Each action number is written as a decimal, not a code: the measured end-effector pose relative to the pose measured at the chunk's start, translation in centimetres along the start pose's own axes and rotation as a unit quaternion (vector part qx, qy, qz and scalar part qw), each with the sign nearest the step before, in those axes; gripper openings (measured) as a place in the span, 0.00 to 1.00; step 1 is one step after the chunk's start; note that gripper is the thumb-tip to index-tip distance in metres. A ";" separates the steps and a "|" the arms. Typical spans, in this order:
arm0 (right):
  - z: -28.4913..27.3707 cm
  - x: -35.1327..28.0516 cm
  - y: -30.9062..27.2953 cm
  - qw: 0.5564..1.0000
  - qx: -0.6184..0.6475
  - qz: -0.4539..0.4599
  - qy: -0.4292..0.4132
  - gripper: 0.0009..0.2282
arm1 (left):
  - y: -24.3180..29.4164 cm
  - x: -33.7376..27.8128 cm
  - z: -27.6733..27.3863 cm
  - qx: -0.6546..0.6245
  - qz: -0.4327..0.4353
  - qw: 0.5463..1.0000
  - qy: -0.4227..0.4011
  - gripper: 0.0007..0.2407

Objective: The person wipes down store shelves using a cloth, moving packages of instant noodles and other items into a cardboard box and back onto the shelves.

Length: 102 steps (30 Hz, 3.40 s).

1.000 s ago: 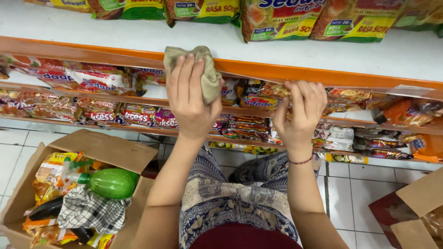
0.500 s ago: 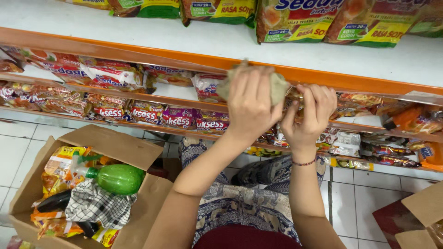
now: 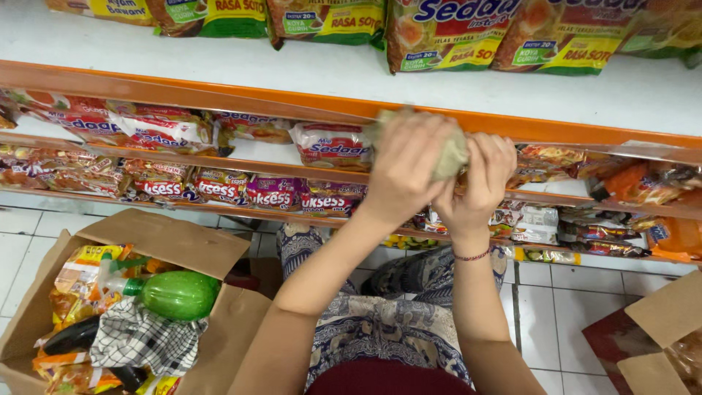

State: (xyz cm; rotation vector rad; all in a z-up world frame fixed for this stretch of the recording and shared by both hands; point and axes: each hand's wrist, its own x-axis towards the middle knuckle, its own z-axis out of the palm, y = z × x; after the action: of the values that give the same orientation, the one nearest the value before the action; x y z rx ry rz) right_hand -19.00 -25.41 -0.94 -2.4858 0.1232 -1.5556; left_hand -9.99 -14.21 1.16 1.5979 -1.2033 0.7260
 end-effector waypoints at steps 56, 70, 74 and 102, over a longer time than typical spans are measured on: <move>-7.1 -6.9 9.1 0.943 0.126 0.278 0.134 0.23 | 11.2 1.4 12.2 -0.189 0.132 0.971 -0.065 0.24; 4.7 -8.9 -9.2 0.786 0.491 0.339 -0.160 0.14 | 2.5 -13.4 -11.6 -0.229 -0.334 0.907 0.119 0.15; 10.6 -10.1 -15.1 0.704 0.553 0.337 -0.291 0.10 | 0.0 -19.1 -17.6 -0.276 -0.403 0.848 0.205 0.24; 25.3 -20.8 -34.4 0.597 0.542 0.173 -0.566 0.10 | 0.1 -35.0 -36.9 0.319 -0.398 0.746 0.428 0.21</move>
State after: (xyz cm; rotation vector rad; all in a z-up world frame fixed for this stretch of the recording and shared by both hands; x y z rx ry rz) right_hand -6.82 15.14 -22.44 -1.6878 -0.3968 0.3597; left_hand -18.48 32.72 -16.35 1.7378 0.4759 1.1408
